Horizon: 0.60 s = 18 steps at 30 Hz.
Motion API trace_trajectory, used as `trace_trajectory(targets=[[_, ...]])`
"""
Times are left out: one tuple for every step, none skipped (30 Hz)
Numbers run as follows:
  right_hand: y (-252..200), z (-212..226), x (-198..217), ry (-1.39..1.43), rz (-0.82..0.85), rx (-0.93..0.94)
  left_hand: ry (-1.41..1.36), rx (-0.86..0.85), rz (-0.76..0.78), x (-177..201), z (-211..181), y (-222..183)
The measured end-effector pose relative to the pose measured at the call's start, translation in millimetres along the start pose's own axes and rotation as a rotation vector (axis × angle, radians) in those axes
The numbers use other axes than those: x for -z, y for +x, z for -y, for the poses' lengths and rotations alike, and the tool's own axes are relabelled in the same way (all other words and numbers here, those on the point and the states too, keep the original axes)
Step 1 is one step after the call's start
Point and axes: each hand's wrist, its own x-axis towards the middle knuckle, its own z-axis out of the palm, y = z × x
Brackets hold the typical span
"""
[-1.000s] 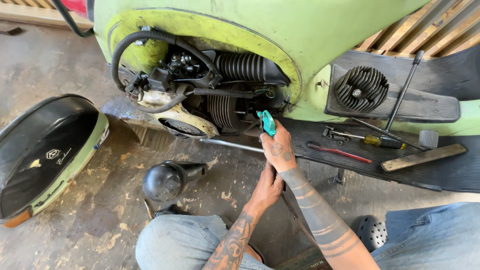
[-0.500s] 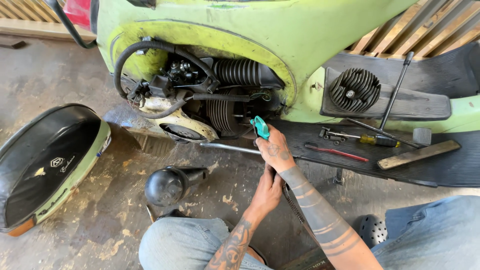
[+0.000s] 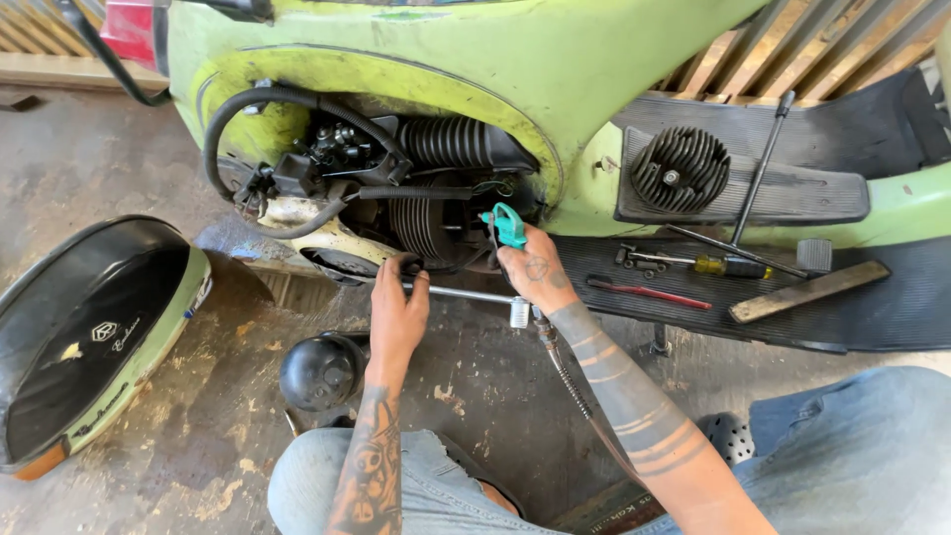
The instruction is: Disassembling and cleaning engine components of a vintage scooter using a screwdriver and air gun
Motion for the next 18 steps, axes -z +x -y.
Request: trace_trajectory(targets=[[-0.5,3.0,-1.8,0.003,0.006,0.000,0.018,-0.010,-0.013,-4.2,4.7,-1.8],[1.0,7.1,-3.9,0.006,0.015,0.003,0.037,-0.020,-0.030,-7.9,9.3,-1.9],[4.2,4.4,-1.9,0.009,0.009,0.004,0.038,-0.025,-0.027,-11.3,9.5,2.4],[5.5,0.7,-2.0,-0.015,0.023,0.014,0.041,-0.036,-0.013,-13.6,11.0,3.1],[6.7,-3.2,-2.6,-0.040,0.037,0.024,0.045,-0.048,0.002,-15.6,13.0,3.8],[7.1,-5.0,-4.3,-0.038,0.040,0.021,0.048,-0.044,0.002,-16.7,14.5,5.2],[7.6,-6.9,-6.0,-0.038,0.060,0.021,0.045,-0.040,0.004,-17.8,16.1,6.8],[8.6,-9.1,-6.5,-0.038,0.073,0.021,0.041,-0.040,0.010,-20.3,17.4,9.8],[4.2,-17.0,-11.7,-0.036,0.070,0.018,0.041,-0.040,0.014,-21.3,20.9,11.2],[0.6,-24.6,-16.0,-0.054,0.102,0.027,0.035,-0.041,0.009,-23.2,24.0,12.9],[-3.0,-32.1,-20.7,-0.071,0.134,0.035,0.028,-0.042,0.005,-24.8,27.4,14.6],[-5.3,-31.5,-16.3,-0.072,0.138,0.031,0.028,-0.037,0.006,-26.1,26.8,14.8],[-7.6,-31.0,-12.2,-0.111,0.131,0.039,0.034,-0.043,0.002,-27.3,26.4,14.8],[-10.0,-30.4,-8.4,-0.148,0.124,0.048,0.041,-0.050,-0.001,-28.1,26.1,15.0],[-5.8,-38.1,-8.0,-0.147,0.127,0.044,0.043,-0.046,0.001,-29.2,27.5,14.3],[-0.5,-45.1,-6.4,-0.155,0.119,0.027,0.057,-0.054,-0.005,-31.1,27.8,16.1],[4.7,-51.9,-4.2,-0.163,0.111,0.009,0.072,-0.062,-0.010,-33.0,27.6,17.8],[9.6,-60.0,-5.4,-0.163,0.105,0.008,0.070,-0.066,-0.006,-32.9,28.7,17.8]])
